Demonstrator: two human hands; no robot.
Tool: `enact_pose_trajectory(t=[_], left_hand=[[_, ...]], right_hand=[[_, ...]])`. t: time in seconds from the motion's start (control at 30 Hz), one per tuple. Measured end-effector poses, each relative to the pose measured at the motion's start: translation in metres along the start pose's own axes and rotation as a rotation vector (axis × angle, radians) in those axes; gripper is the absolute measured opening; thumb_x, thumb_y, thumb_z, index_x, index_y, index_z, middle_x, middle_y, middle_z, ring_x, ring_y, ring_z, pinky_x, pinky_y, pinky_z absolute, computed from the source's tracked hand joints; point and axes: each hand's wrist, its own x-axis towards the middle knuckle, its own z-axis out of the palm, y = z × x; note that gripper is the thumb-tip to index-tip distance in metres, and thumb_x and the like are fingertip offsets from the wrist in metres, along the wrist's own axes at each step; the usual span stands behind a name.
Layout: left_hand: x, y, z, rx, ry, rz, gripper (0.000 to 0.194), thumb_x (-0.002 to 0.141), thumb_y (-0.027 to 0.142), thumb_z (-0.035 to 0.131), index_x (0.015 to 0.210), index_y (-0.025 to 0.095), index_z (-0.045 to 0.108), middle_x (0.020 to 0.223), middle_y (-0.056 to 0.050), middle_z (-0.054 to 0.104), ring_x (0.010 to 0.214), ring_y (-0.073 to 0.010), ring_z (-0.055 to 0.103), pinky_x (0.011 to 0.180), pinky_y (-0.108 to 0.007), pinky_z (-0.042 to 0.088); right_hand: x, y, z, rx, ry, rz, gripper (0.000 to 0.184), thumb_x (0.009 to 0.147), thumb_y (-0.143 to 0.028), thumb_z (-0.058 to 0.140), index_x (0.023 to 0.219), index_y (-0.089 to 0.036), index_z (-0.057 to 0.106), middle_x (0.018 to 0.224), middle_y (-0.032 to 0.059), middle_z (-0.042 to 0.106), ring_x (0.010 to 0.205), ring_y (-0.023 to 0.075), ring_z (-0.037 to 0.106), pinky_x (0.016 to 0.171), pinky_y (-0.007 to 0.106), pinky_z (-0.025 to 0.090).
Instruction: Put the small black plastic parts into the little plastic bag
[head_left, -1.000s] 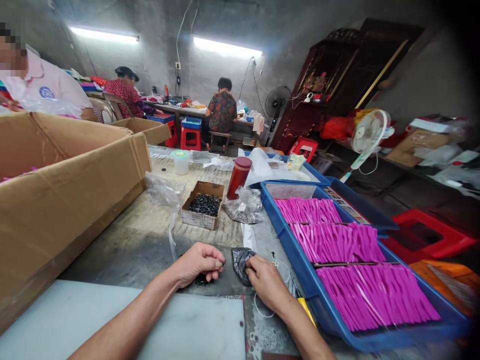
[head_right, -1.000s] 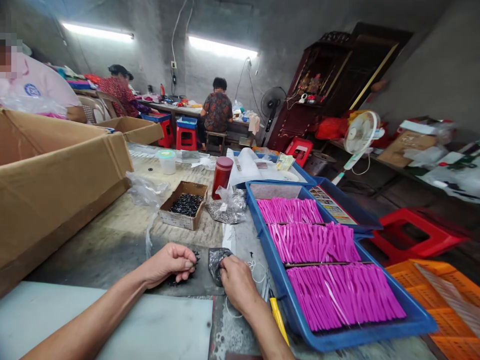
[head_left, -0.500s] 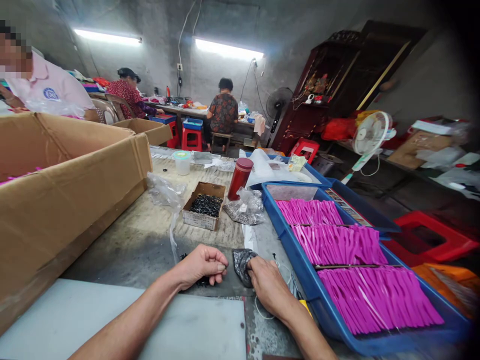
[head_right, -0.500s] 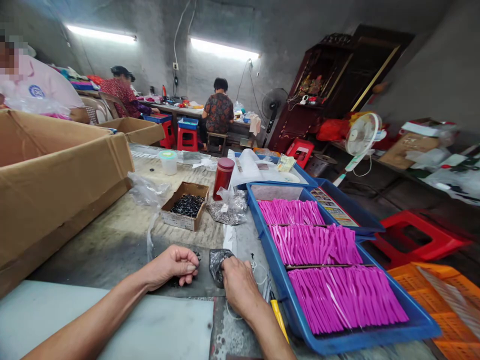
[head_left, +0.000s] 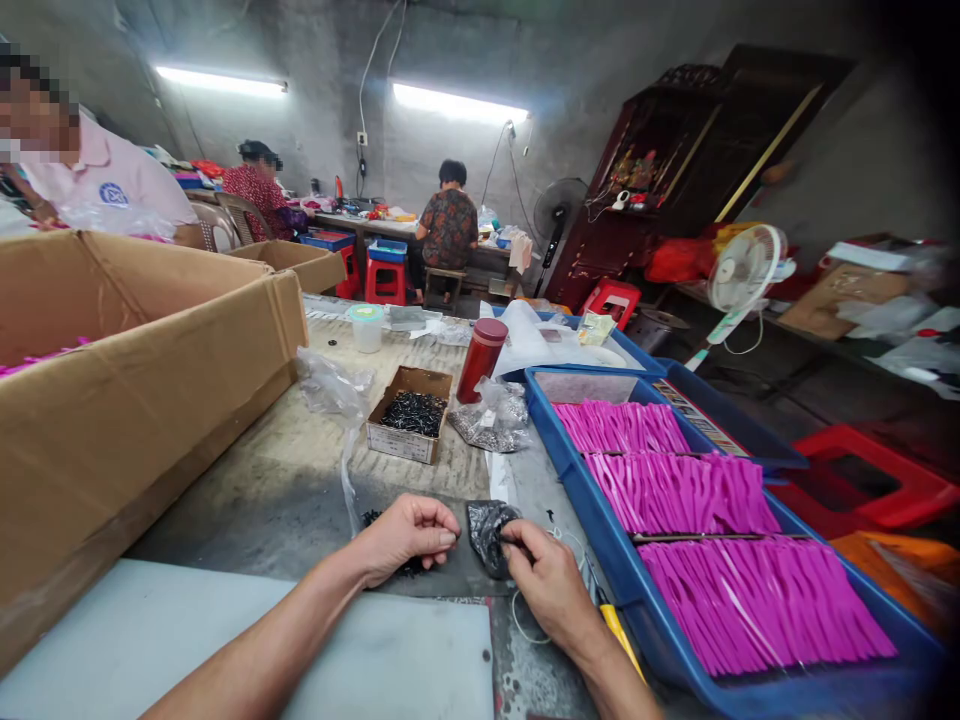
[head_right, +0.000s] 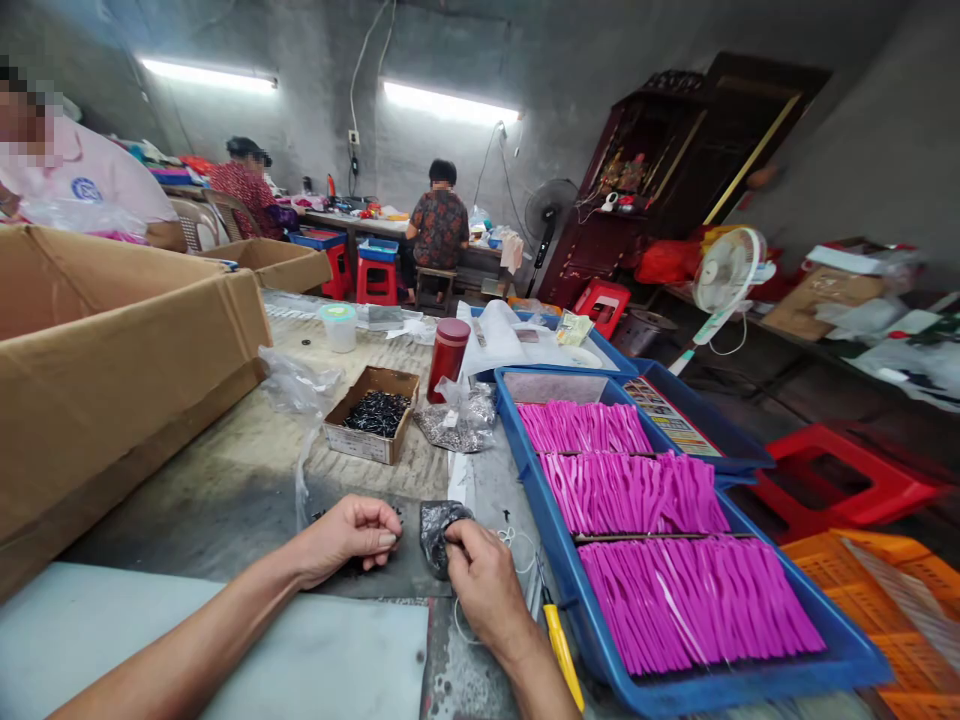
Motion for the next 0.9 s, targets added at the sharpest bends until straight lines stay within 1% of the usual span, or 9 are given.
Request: enact_pose_trajectory(t=[0.1,0.23,0.43,0.57,0.63,0.77,0.9], left_hand=[[-0.001,0.0,0.001,-0.009,0.002,0.008,0.02,0.057,0.024,0.068,0.066,0.01,0.057,0.052,0.002,0.052,0.045,-0.0058,0.046,0.041,-0.016,0.032],[-0.002,0.0,0.003,-0.032,-0.001,0.015,0.022,0.057,0.025,0.068,0.067,0.009,0.057,0.051,0.002,0.052,0.045,-0.0057,0.045,0.041,-0.017,0.032],[-0.003,-0.001,0.006,-0.104,0.007,0.047,0.021,0.057,0.024,0.068,0.067,0.009,0.057,0.05,0.002,0.051,0.044,-0.0054,0.043,0.042,-0.017,0.031],[-0.003,-0.001,0.008,-0.161,0.004,0.057,0.02,0.058,0.024,0.068,0.067,0.009,0.058,0.048,0.003,0.049,0.044,-0.005,0.041,0.042,-0.016,0.029],[-0.004,-0.001,0.009,-0.179,-0.005,0.055,0.02,0.058,0.024,0.068,0.066,0.009,0.058,0.047,0.003,0.049,0.043,-0.0047,0.04,0.042,-0.016,0.027],[-0.003,-0.002,0.01,-0.189,-0.011,0.048,0.02,0.057,0.024,0.069,0.065,0.009,0.058,0.047,0.003,0.048,0.043,-0.0045,0.038,0.042,-0.017,0.025],[-0.001,-0.004,0.009,-0.16,-0.011,0.04,0.021,0.058,0.025,0.068,0.066,0.009,0.058,0.046,0.003,0.047,0.043,-0.0048,0.037,0.043,-0.017,0.025]], right_hand=[[-0.001,-0.006,-0.002,0.067,0.032,0.007,0.014,0.068,-0.013,0.042,0.072,-0.017,0.056,0.065,0.0014,0.061,0.062,0.0151,0.056,0.057,0.023,0.041],[-0.003,-0.02,-0.002,0.154,0.05,-0.007,0.014,0.069,-0.013,0.043,0.07,-0.018,0.056,0.064,0.0005,0.06,0.061,0.0144,0.056,0.057,0.022,0.041],[-0.005,-0.037,0.009,0.321,0.031,0.007,0.013,0.07,-0.013,0.045,0.072,-0.018,0.056,0.063,0.0001,0.059,0.059,0.0139,0.054,0.056,0.021,0.042],[-0.005,-0.038,0.019,0.478,0.006,0.05,0.012,0.072,-0.015,0.044,0.076,-0.018,0.055,0.066,0.0009,0.059,0.061,0.0134,0.054,0.056,0.021,0.042],[-0.005,-0.037,0.024,0.535,0.005,0.077,0.01,0.073,-0.016,0.044,0.076,-0.017,0.053,0.065,0.0001,0.057,0.06,0.0129,0.052,0.055,0.021,0.041],[-0.004,-0.034,0.029,0.596,0.022,0.113,0.006,0.073,-0.018,0.045,0.075,-0.018,0.051,0.059,-0.0023,0.052,0.058,0.0122,0.05,0.054,0.021,0.04],[-0.004,-0.031,0.032,0.615,0.04,0.119,0.005,0.073,-0.018,0.045,0.074,-0.018,0.05,0.06,-0.0024,0.051,0.059,0.0122,0.05,0.054,0.021,0.04]])
